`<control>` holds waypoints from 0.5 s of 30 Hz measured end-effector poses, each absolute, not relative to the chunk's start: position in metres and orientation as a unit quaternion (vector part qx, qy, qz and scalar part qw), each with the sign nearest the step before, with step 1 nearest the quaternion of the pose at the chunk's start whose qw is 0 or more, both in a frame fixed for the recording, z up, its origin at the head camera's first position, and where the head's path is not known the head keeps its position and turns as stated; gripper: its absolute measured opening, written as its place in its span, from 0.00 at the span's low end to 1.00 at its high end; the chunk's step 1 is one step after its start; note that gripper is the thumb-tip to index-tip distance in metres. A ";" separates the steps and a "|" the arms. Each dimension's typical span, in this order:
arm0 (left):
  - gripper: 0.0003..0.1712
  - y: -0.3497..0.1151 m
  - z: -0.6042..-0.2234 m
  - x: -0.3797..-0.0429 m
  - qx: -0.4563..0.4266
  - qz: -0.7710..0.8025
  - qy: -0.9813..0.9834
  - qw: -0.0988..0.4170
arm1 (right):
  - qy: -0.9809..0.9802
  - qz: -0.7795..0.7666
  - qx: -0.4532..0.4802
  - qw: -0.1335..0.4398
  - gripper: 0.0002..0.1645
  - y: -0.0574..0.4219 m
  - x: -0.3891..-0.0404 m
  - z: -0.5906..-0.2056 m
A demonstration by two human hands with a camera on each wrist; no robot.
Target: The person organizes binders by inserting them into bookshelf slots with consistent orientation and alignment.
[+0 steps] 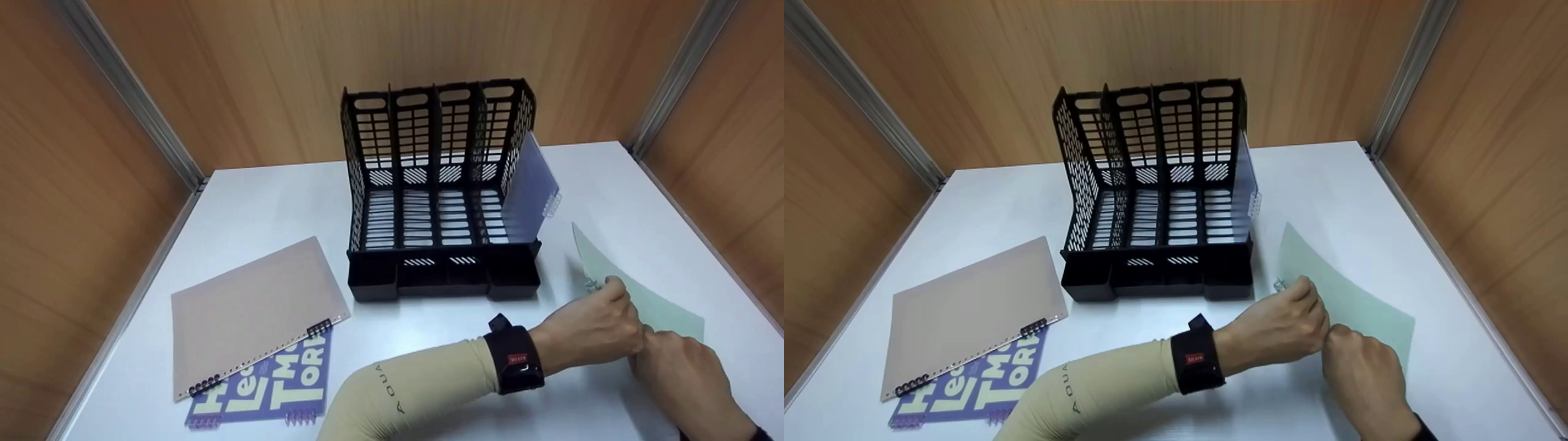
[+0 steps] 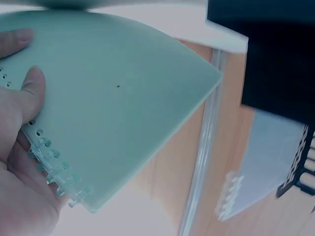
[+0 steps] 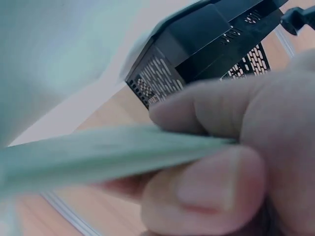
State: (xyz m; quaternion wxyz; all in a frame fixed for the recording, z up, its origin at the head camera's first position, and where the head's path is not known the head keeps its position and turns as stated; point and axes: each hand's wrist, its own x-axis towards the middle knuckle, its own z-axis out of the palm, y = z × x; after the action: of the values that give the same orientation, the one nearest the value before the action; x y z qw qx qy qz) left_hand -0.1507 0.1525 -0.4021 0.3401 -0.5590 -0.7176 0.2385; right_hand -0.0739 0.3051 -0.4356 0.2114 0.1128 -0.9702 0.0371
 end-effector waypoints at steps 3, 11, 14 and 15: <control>0.27 0.152 -0.393 -0.152 -0.560 0.242 -0.710 0.353 | -0.963 0.047 0.116 0.240 0.29 0.302 -0.076 -0.433; 0.28 0.146 -0.366 -0.155 -0.555 0.228 -0.684 0.415 | -0.946 0.078 0.112 0.293 0.30 0.295 -0.079 -0.419; 0.29 0.145 -0.357 -0.152 -0.563 0.219 -0.670 0.432 | -0.939 0.112 0.103 0.308 0.23 0.293 -0.080 -0.416; 0.29 0.145 -0.354 -0.152 -0.566 0.219 -0.663 0.439 | -0.936 0.123 0.100 0.314 0.21 0.292 -0.080 -0.415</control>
State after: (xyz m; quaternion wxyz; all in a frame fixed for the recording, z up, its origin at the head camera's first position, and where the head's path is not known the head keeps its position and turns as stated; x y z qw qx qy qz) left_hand -0.1515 0.1455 -0.3542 0.4387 -0.5659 -0.6629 0.2189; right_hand -0.0802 0.2922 -0.4151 0.3136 0.1004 -0.9363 0.1225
